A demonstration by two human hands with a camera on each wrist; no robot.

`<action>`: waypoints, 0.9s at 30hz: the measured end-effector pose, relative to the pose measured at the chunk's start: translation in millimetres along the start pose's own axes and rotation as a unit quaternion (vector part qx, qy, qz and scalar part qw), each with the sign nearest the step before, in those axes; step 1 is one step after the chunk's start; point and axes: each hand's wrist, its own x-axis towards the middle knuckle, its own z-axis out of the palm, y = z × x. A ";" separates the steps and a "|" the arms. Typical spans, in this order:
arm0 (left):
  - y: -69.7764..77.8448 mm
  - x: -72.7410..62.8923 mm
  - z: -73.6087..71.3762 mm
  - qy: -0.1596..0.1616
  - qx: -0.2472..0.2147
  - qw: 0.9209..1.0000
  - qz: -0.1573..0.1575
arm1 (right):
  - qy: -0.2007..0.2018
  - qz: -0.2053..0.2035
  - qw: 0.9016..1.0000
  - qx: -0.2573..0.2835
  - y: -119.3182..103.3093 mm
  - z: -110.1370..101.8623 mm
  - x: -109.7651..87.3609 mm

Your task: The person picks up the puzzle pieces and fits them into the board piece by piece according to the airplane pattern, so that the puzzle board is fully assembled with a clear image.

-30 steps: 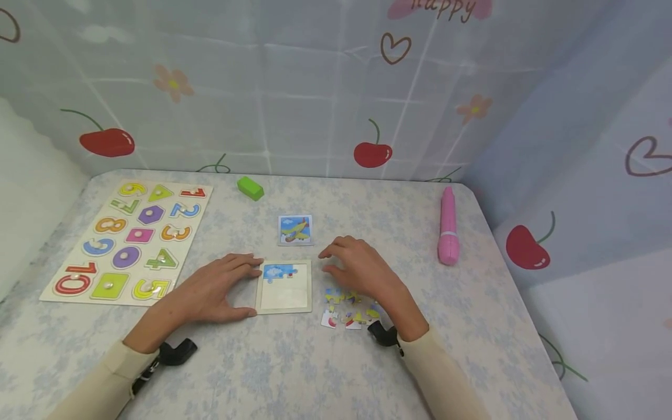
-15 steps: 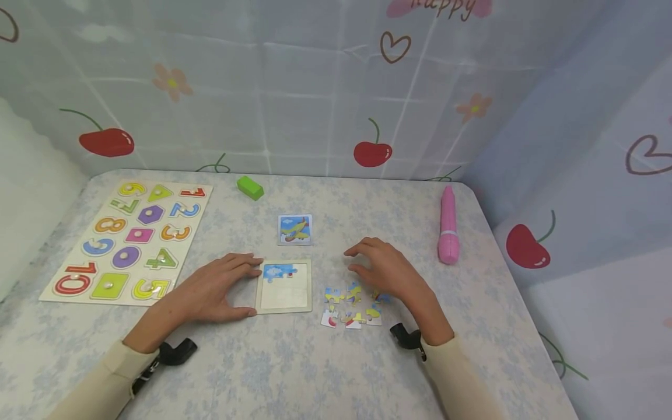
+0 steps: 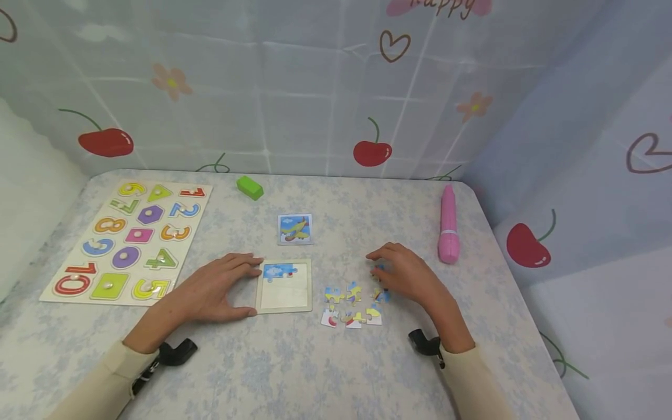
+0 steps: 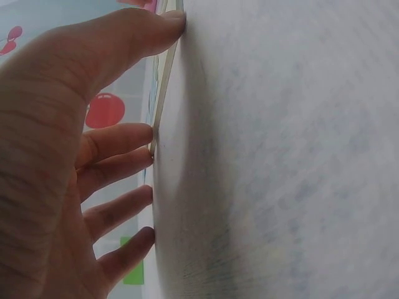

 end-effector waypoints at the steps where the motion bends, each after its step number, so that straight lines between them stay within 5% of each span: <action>1: 0.1 0.1 -0.2 -0.001 0.001 1.000 -0.001 | 0.000 -0.001 1.000 0.000 2.0 0.3 -1.3; 27: -2.2 -0.1 2.8 0.004 0.004 1.000 0.004 | -0.013 0.014 1.000 -0.001 23.1 5.0 -12.4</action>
